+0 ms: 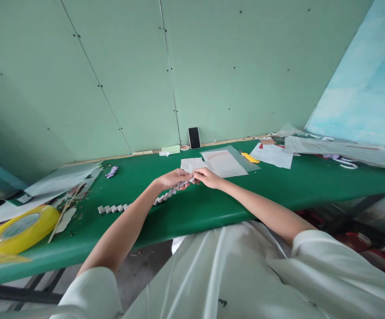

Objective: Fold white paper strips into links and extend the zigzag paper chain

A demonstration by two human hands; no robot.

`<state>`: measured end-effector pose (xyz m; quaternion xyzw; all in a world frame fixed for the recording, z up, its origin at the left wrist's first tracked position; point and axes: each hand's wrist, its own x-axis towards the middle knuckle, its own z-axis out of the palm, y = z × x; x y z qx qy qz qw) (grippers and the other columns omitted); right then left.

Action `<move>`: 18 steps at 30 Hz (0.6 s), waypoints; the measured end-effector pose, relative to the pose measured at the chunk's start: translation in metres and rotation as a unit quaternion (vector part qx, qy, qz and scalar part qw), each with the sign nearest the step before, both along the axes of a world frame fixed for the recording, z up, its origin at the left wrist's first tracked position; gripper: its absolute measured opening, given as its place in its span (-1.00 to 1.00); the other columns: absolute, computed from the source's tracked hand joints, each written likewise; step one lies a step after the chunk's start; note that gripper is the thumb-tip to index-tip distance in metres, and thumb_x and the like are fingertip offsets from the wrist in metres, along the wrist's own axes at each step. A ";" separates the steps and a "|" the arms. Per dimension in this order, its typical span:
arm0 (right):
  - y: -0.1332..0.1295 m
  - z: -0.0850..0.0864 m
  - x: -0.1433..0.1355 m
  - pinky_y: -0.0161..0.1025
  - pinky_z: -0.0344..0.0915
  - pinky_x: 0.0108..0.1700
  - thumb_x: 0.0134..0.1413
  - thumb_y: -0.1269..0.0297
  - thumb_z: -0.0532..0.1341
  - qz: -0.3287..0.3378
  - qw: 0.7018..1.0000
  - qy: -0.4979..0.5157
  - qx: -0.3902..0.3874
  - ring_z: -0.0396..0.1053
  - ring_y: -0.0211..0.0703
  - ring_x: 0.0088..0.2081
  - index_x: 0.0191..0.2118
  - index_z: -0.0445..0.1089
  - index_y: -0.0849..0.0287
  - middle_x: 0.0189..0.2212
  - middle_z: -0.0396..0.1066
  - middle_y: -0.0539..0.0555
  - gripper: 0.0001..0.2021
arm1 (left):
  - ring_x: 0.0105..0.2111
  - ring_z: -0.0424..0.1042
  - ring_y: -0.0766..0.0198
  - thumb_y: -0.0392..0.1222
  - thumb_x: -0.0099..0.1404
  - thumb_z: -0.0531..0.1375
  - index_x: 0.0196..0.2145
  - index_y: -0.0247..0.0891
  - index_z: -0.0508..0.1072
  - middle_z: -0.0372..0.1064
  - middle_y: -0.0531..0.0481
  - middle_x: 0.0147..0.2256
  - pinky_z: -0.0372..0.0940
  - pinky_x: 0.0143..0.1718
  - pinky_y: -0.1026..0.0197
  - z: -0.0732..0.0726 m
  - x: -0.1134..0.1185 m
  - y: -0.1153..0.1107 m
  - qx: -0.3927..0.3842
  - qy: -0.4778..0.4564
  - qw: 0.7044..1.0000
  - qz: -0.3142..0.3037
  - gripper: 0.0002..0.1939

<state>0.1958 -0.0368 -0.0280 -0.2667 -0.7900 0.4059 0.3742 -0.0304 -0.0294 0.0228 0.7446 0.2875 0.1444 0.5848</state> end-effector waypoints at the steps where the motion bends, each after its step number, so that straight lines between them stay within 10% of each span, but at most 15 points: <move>1: 0.000 0.000 0.000 -0.21 0.30 -0.28 0.40 -0.06 0.13 0.008 1.000 0.002 -0.010 0.36 -0.16 -0.39 -0.35 0.39 0.16 -0.38 0.49 0.06 -0.59 | -0.56 0.24 0.37 0.32 0.29 0.31 -0.25 -0.35 0.59 0.32 0.03 -0.50 0.15 -0.48 0.28 0.000 0.000 -0.001 -0.002 0.004 1.000 -0.002 -0.43; 18: 0.001 -0.005 -0.006 -0.20 0.37 -0.25 0.26 -0.17 0.29 0.047 0.990 0.093 -0.096 0.45 -0.12 -0.36 -0.39 0.46 0.17 -0.43 0.51 0.07 -0.54 | -0.56 0.22 0.36 0.22 0.31 0.34 -0.28 -0.32 0.63 0.33 0.00 -0.51 0.15 -0.47 0.28 0.000 0.000 -0.001 -0.010 0.005 1.000 -0.016 -0.54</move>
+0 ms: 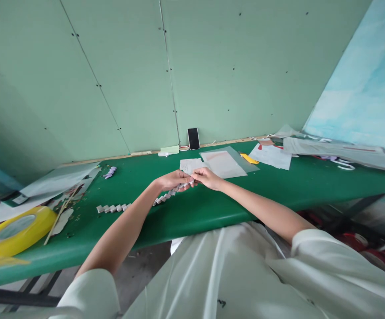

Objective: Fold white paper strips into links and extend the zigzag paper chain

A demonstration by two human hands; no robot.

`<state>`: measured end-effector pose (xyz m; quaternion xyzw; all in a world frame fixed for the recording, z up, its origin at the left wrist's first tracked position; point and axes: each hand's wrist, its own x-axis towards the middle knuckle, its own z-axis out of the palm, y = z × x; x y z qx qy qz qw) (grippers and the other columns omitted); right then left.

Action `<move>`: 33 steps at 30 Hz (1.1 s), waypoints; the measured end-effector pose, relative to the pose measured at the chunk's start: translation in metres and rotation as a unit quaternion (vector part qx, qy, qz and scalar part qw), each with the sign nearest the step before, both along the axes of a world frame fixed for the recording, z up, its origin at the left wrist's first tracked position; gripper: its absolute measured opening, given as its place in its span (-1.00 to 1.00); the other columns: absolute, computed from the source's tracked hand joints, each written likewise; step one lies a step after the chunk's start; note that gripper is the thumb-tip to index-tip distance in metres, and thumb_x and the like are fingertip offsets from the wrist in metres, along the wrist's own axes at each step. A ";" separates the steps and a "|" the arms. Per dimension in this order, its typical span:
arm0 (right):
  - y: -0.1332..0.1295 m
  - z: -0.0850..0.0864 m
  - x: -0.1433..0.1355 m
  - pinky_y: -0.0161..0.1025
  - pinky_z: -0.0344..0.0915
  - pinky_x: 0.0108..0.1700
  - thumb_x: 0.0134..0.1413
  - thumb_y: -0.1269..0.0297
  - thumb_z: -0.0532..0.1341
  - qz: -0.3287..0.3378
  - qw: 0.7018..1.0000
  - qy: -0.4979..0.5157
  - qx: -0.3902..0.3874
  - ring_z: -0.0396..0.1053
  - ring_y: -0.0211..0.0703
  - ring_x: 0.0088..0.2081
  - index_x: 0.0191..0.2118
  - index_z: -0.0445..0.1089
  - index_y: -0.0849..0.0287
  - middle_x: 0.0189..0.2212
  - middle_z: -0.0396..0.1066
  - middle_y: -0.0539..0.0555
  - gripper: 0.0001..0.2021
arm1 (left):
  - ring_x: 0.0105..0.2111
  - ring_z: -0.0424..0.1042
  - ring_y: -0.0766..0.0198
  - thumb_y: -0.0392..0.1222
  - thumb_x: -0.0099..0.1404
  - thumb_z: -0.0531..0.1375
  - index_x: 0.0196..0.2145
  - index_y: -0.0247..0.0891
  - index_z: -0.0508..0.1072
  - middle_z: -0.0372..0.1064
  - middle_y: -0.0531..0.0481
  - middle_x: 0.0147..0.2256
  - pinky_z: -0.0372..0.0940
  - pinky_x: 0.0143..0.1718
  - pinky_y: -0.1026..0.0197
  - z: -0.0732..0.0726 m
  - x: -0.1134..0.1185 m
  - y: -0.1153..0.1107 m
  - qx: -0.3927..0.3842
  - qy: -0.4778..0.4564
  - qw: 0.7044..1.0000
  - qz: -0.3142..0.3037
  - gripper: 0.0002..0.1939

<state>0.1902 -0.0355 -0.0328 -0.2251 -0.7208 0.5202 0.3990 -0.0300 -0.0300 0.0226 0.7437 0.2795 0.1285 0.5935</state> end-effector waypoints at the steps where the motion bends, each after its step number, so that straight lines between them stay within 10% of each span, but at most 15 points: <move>1: -0.001 0.000 -0.001 -0.20 0.36 -0.26 0.26 -0.17 0.28 -0.004 1.000 -0.002 0.001 0.44 -0.12 -0.36 -0.39 0.46 0.17 -0.42 0.52 0.08 -0.54 | -0.56 0.22 0.36 0.22 0.31 0.34 -0.28 -0.32 0.62 0.33 0.01 -0.51 0.15 -0.48 0.28 0.001 0.000 -0.001 -0.002 0.000 1.000 -0.001 -0.54; 8: 0.007 0.008 0.013 -0.21 0.27 -0.31 0.31 -0.13 0.19 -0.116 0.993 0.007 0.029 0.29 -0.18 -0.48 -0.54 0.25 0.12 -0.60 0.22 -0.05 -0.50 | -0.54 0.30 0.35 0.24 0.35 0.28 -0.24 -0.32 0.59 0.38 -0.01 -0.46 0.21 -0.45 0.26 -0.003 0.006 -0.002 0.024 -0.041 0.999 0.012 -0.51; 15: 0.037 -0.002 0.048 -0.25 0.18 -0.39 0.34 -0.05 0.12 -0.385 0.912 0.006 0.144 0.22 -0.19 -0.51 -0.56 0.21 0.10 -0.63 0.19 -0.03 -0.53 | -0.57 0.39 0.30 0.08 0.44 0.15 -0.21 -0.31 0.58 0.52 -0.06 -0.38 0.24 -0.48 0.25 -0.027 0.005 0.025 0.193 0.090 0.947 0.242 -0.61; 20: 0.051 -0.017 0.055 -0.14 0.42 -0.09 0.27 0.03 0.26 -0.303 0.917 -0.168 0.198 0.54 0.03 -0.14 -0.11 0.53 0.12 -0.14 0.59 0.16 -0.72 | -0.21 0.55 0.06 -0.20 0.42 0.17 -0.04 -0.32 0.57 0.59 -0.22 -0.12 0.34 -0.21 0.17 -0.043 -0.005 0.047 0.387 0.167 0.843 0.334 -0.74; 23: 0.058 -0.027 0.052 -0.01 0.45 0.08 0.18 0.03 0.38 -0.267 0.908 -0.260 0.194 0.51 0.20 0.12 0.26 0.43 0.07 0.21 0.47 0.24 -0.44 | -0.14 0.55 -0.01 -0.28 0.41 0.14 0.06 -0.35 0.54 0.58 -0.26 -0.11 0.36 -0.13 0.12 -0.048 -0.012 0.054 0.406 0.190 0.824 0.346 -0.67; 33: 0.054 -0.026 0.043 0.00 0.48 0.06 0.20 0.20 0.41 -0.265 0.863 -0.347 0.256 0.59 0.23 0.02 0.10 0.57 0.17 0.00 0.62 0.26 -0.63 | 0.05 0.41 -0.15 -0.27 0.44 0.07 -0.04 -0.36 0.58 0.49 -0.33 -0.05 0.26 0.17 -0.15 -0.065 -0.001 0.056 0.495 0.181 0.786 0.324 -0.69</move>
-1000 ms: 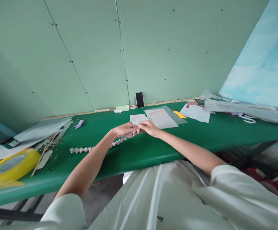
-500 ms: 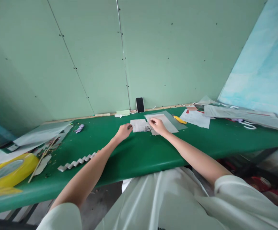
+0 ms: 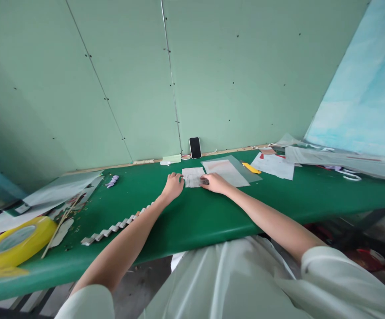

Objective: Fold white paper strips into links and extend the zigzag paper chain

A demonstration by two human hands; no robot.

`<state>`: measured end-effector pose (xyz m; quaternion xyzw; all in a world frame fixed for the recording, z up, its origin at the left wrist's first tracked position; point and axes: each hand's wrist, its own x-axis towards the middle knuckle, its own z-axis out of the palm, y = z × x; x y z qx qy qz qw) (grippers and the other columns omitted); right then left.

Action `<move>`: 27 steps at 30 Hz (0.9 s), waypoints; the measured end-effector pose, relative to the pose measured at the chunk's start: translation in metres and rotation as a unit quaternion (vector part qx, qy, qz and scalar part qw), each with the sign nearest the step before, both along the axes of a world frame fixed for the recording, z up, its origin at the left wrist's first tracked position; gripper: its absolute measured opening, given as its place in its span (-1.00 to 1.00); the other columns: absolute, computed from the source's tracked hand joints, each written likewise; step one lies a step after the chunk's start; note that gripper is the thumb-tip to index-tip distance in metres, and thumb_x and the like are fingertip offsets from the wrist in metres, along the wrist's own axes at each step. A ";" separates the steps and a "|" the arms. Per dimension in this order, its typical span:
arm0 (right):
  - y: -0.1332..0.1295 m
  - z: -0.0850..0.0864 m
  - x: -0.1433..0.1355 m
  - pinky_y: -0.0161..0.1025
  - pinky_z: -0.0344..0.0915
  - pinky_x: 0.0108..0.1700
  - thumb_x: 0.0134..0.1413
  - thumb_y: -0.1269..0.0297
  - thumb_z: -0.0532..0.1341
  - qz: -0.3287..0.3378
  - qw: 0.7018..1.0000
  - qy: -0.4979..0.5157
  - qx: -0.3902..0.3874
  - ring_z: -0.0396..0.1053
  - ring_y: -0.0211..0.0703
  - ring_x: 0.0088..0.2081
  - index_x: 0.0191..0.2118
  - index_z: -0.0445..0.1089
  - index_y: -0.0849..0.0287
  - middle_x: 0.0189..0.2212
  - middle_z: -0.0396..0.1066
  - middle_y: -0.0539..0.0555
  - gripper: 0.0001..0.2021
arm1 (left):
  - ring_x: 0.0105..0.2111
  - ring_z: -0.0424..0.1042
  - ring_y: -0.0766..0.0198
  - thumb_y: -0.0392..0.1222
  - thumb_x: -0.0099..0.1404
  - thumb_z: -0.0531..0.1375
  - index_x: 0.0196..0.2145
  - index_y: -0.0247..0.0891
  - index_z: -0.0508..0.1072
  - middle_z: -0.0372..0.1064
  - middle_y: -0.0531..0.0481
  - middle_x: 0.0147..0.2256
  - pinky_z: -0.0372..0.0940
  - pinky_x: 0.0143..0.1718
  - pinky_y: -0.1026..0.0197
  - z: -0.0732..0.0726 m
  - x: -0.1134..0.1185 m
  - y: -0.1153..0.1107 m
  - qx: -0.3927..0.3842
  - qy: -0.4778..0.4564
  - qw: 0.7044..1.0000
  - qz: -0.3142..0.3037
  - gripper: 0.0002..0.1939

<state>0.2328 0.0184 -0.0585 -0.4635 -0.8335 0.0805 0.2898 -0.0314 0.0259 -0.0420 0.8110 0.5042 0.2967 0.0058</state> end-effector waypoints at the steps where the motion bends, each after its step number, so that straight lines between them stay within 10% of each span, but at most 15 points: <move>1: -0.001 0.001 -0.001 0.01 0.48 0.07 0.20 0.20 0.41 -0.002 1.000 -0.008 0.006 0.59 0.24 0.01 0.07 0.59 0.17 -0.01 0.62 0.26 -0.66 | 0.04 0.41 -0.13 -0.27 0.44 0.06 -0.05 -0.35 0.58 0.49 -0.32 -0.05 0.26 0.17 -0.16 -0.003 0.002 0.001 0.007 0.000 1.000 -0.011 -0.69; 10: 0.008 -0.011 -0.003 0.08 0.42 0.14 0.19 0.19 0.43 0.000 0.999 0.035 0.002 0.53 0.22 0.10 0.21 0.48 0.16 0.11 0.55 0.29 -0.50 | -0.01 0.37 -0.09 -0.27 0.45 0.07 -0.11 -0.27 0.60 0.47 -0.24 -0.09 0.31 0.13 -0.14 -0.013 0.005 0.002 0.044 -0.017 0.998 -0.033 -0.72; 27: 0.021 -0.012 -0.014 0.15 0.20 0.22 0.19 0.15 0.43 -0.017 0.999 0.028 -0.035 0.48 0.22 0.08 -0.20 0.68 0.06 -0.04 0.64 0.14 -0.86 | -0.07 0.47 0.03 -0.28 0.46 0.03 -0.20 -0.22 0.58 0.56 -0.14 -0.17 0.37 0.06 -0.02 -0.006 0.008 -0.018 0.029 -0.086 0.996 -0.028 -0.70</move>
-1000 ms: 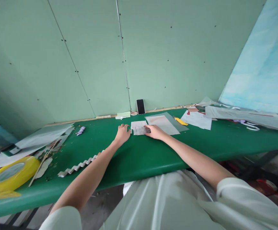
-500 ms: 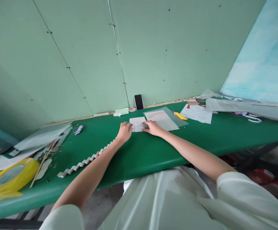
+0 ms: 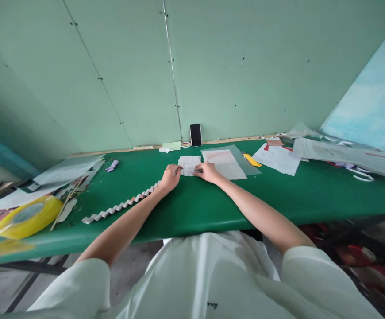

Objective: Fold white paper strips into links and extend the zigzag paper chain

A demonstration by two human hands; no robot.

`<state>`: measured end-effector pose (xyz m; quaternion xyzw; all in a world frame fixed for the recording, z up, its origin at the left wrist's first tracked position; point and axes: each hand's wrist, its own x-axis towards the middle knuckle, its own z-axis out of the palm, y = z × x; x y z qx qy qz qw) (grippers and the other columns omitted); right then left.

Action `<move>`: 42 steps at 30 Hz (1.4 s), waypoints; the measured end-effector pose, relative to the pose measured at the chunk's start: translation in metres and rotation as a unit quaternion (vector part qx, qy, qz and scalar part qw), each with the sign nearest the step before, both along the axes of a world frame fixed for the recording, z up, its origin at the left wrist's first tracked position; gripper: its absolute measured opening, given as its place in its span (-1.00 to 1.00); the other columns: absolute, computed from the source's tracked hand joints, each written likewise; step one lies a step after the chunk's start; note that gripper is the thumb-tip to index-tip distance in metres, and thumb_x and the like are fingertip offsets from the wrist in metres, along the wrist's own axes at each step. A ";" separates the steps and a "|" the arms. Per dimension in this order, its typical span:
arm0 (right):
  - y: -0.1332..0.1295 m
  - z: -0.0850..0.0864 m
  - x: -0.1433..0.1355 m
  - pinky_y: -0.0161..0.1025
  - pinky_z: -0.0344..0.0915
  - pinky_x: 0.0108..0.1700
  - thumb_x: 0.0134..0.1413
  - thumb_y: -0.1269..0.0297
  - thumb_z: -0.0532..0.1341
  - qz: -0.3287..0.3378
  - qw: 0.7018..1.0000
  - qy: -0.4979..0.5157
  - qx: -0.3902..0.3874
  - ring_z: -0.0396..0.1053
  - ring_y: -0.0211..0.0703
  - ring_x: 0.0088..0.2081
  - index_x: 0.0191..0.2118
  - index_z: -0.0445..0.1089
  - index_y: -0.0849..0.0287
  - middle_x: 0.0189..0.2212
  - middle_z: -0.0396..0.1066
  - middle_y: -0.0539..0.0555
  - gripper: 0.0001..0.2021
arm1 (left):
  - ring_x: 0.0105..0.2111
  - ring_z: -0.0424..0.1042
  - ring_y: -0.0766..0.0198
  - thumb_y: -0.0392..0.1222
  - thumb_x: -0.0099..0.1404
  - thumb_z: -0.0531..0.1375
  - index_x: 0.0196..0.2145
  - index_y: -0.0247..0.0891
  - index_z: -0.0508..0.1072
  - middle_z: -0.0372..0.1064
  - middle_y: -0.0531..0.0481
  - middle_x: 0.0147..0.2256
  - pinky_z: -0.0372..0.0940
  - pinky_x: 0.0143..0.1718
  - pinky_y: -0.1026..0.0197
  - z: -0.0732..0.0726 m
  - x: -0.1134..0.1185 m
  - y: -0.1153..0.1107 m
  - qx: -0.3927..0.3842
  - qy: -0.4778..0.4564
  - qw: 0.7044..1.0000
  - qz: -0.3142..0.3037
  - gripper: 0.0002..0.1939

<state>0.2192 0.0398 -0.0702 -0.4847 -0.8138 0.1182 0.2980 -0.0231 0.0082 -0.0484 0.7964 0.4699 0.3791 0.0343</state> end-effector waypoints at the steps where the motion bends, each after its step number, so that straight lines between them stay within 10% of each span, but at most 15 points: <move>1: 0.000 0.000 0.000 0.17 0.17 0.23 0.20 0.15 0.42 0.003 1.000 0.000 -0.003 0.46 0.23 0.10 -0.20 0.69 0.04 -0.02 0.64 0.13 -0.87 | -0.07 0.47 0.03 -0.28 0.46 0.03 -0.20 -0.23 0.58 0.56 -0.15 -0.17 0.36 0.08 -0.03 0.000 -0.001 0.000 -0.003 0.004 1.000 0.003 -0.70; 17: 0.000 0.014 0.000 0.11 0.17 0.24 0.24 0.23 0.38 0.017 0.996 0.065 -0.053 0.51 0.19 0.11 -0.35 0.70 0.00 -0.11 0.67 0.10 -0.85 | 0.04 0.38 -0.02 -0.38 0.40 0.04 0.03 -0.28 0.55 0.52 -0.20 -0.06 0.32 0.16 -0.08 0.004 -0.006 0.010 0.014 0.050 0.999 -0.004 -0.64; 26: -0.009 0.019 0.003 0.16 0.08 0.33 0.30 0.26 0.36 0.118 0.985 0.122 0.029 0.48 0.07 0.08 -0.21 0.69 -0.04 -0.17 0.67 0.04 -0.90 | 0.20 0.33 -0.03 -0.44 0.24 0.13 0.14 -0.20 0.51 0.47 -0.19 0.10 0.21 0.31 -0.19 0.007 0.002 0.021 -0.010 0.085 0.985 -0.147 -0.47; 33: -0.020 0.039 0.011 0.04 0.34 0.20 0.20 -0.04 0.40 0.136 0.955 0.255 -0.064 0.46 0.11 0.13 0.06 0.60 -0.02 0.01 0.59 0.13 -0.63 | -0.15 0.54 0.01 -0.11 0.37 0.25 -0.21 -0.21 0.64 0.59 -0.14 -0.22 0.46 -0.04 -0.01 0.014 0.000 0.015 -0.083 -0.116 0.985 -0.094 -0.81; 42: -0.025 0.036 0.013 -0.22 0.44 -0.36 0.08 -0.13 0.44 0.123 0.881 0.391 -0.238 0.50 -0.09 -0.36 -0.15 0.63 0.16 -0.30 0.61 0.09 -0.57 | -0.56 0.43 0.23 0.14 0.24 0.40 -0.18 -0.29 0.52 0.48 0.01 -0.49 0.38 -0.50 0.20 0.031 0.011 -0.012 -0.265 -0.339 0.897 -0.097 -0.57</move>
